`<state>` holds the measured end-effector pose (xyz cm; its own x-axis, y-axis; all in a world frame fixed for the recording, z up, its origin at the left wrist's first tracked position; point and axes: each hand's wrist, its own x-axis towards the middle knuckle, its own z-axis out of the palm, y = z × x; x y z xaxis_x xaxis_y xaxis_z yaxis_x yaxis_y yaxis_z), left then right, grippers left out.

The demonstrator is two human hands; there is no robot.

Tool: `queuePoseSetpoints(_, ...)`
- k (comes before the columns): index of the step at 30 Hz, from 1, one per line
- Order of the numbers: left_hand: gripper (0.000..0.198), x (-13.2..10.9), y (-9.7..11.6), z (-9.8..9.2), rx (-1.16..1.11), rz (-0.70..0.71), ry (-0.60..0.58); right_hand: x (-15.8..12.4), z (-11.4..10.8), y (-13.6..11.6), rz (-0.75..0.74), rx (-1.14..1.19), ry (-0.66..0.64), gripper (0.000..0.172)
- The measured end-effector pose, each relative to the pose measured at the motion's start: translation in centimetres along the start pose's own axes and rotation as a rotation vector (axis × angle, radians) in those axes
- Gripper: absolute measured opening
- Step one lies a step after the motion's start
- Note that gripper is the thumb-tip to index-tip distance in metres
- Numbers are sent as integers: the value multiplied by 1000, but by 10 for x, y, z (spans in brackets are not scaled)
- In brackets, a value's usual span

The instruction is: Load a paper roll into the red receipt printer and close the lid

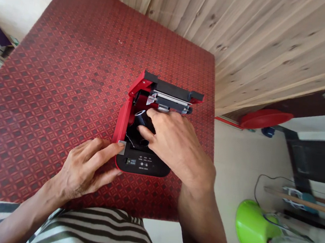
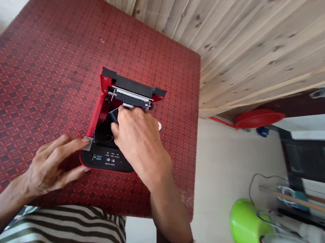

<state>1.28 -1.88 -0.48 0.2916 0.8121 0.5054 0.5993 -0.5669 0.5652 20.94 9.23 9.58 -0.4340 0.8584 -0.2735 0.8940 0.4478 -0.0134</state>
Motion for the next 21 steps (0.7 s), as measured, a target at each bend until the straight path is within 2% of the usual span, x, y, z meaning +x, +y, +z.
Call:
queuePoseSetpoints(9,43,-1,0,0,-2,6,-9,-4,11,7,10,118,131,14)
queuePoseSetpoints(15,44,-2,-2,2,-6,16,-4,-4,15,4,64,100,179,13)
queuePoseSetpoints(21,43,-2,-2,1,-20,21,-11,-6,18,2,93,218,222,13)
